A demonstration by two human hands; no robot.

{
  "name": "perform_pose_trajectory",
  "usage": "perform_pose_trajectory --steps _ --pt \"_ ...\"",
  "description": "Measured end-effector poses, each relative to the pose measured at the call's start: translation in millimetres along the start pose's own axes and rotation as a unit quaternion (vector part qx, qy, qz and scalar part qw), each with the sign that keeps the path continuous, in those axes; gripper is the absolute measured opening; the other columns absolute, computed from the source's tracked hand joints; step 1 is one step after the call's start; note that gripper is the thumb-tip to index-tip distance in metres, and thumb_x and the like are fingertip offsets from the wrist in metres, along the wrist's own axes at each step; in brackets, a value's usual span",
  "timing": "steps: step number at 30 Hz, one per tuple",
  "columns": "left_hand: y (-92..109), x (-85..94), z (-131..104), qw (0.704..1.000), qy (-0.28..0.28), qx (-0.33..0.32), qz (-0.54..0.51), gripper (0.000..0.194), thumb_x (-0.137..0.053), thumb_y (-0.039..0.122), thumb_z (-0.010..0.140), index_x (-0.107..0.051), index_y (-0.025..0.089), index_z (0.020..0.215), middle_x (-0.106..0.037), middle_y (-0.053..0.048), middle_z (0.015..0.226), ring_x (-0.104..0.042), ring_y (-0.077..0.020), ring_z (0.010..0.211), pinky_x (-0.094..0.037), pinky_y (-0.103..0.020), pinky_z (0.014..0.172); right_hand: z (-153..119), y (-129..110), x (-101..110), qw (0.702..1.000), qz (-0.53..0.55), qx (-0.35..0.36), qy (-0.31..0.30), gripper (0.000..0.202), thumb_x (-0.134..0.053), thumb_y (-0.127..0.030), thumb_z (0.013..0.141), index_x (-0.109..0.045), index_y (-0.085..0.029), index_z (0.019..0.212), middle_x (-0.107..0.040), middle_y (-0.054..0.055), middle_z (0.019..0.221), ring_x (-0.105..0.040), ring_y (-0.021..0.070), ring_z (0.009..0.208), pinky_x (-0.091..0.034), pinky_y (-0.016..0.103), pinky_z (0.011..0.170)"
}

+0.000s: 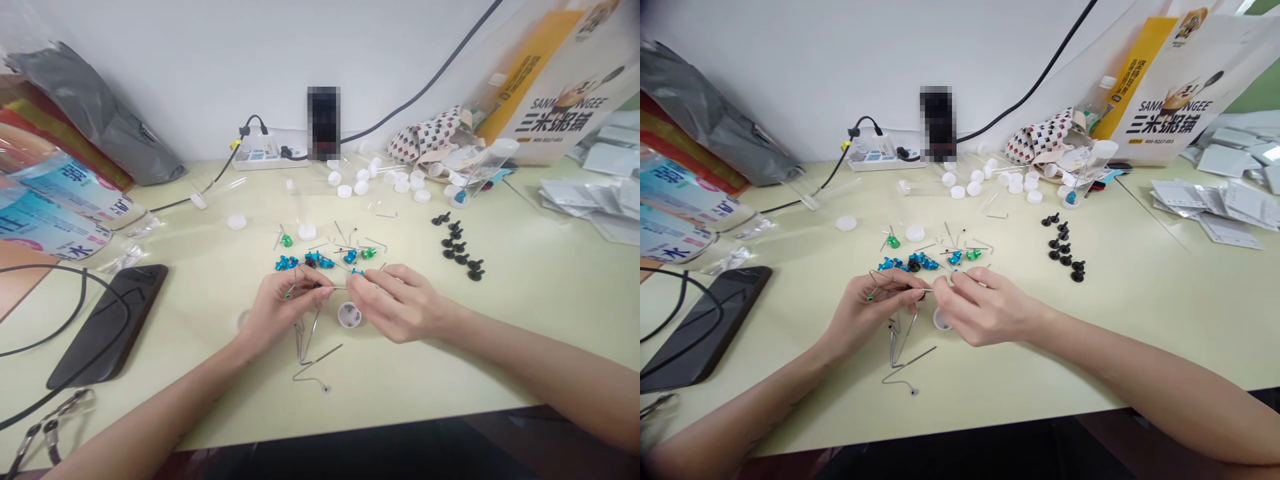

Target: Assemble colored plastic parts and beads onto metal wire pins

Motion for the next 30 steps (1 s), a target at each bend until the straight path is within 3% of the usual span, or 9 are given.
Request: perform_pose_trajectory --steps 10,20,30 --pt "-6 -7.7 2 0.999 -0.021 0.044 -0.021 0.007 -0.065 0.020 0.077 -0.065 0.015 0.080 -0.066 -0.003 0.076 -0.060 -0.0108 0.059 -0.056 -0.025 0.062 -6 -6 -10 0.999 0.017 0.008 -0.037 0.011 -0.054 -0.015 0.086 -0.062 -0.011 0.079 -0.062 0.007 0.085 -0.057 0.0143 0.073 -0.045 0.029 0.062" --pt "-11 -7.3 3 0.999 -0.016 0.044 -0.018 0.008 -0.067 0.020 0.075 -0.066 0.014 0.081 -0.067 -0.003 0.077 -0.061 -0.0117 0.061 -0.057 -0.027 0.064 -6 -6 -10 0.999 0.034 -0.004 -0.039 0.013 -0.055 -0.015 0.085 -0.064 -0.013 0.076 -0.063 0.006 0.084 -0.057 0.0140 0.071 -0.046 0.028 0.060" --pt "-13 -6.9 2 0.999 -0.014 0.042 -0.007 0.008 -0.066 0.022 0.076 -0.067 0.016 0.082 -0.069 -0.005 0.083 -0.063 -0.0131 0.063 -0.057 -0.029 0.065 -2 3 -9 0.994 0.077 -0.077 -0.015 0.011 -0.055 -0.008 0.084 -0.062 -0.011 0.077 -0.062 0.004 0.072 -0.053 0.0104 0.061 -0.044 0.024 0.055"
Point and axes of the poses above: each hand's wrist, its own z-axis towards the middle knuckle, its own x-axis out of the back of the hand, y = z × x, the point moved 7 cm from there along z, towards the middle knuckle
